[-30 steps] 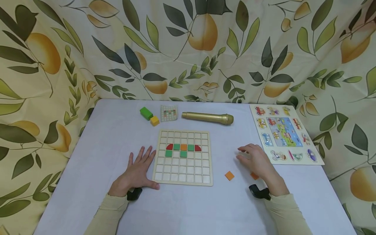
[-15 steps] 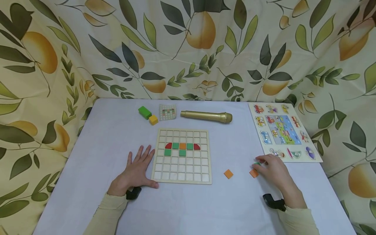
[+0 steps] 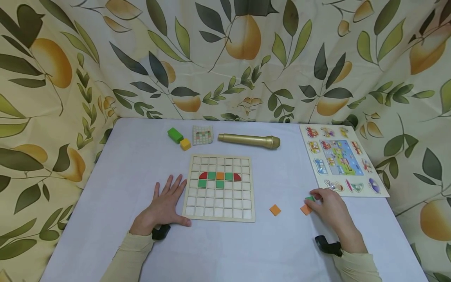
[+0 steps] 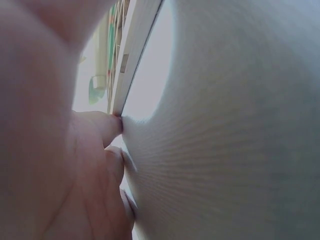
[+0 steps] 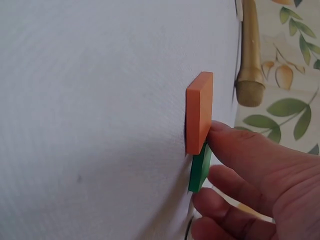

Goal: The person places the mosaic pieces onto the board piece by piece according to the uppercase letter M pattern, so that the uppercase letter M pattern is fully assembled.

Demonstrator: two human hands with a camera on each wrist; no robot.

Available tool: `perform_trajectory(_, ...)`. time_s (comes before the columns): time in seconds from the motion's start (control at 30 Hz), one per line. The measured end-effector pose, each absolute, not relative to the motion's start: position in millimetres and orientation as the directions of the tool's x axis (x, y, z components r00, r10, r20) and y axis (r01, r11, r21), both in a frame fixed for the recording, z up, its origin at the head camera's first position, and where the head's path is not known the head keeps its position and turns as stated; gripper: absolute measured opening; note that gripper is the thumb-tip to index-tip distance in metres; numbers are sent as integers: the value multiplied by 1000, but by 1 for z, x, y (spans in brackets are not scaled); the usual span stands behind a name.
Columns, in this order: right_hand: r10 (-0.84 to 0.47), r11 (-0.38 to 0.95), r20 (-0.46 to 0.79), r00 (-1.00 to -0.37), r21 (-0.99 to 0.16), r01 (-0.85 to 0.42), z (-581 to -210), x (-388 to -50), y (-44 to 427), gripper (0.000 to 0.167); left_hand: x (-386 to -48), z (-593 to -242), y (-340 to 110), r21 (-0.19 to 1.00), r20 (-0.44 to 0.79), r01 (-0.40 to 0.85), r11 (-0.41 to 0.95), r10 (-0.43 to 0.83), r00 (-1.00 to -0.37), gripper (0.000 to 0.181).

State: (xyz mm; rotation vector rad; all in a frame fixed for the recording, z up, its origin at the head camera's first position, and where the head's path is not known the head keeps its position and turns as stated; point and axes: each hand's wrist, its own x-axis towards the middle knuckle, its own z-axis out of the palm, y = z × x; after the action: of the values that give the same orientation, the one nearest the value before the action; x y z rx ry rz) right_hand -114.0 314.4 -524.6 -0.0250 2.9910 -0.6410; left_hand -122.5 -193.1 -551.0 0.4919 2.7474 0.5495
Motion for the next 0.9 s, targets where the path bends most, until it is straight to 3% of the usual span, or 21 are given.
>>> perform_trajectory(0.3, 74, 917, -143, -987, -380, 123, -522, -113, 314, 43, -123, -551, -193, 408, -219, 274, 871, 385, -897, 137)
perform_trajectory(0.6, 36, 921, -75, -997, -384, 62, -522, -114, 302, 29, -123, -554, -194, 430, -195, 282, 858, 393, -899, 139)
perform_trajectory(0.9, -40, 889, -18, -999, -458, -27, -514, -128, 281, 30, -123, -555, -194, 435, -202, 277, 857, 393, -897, 140)
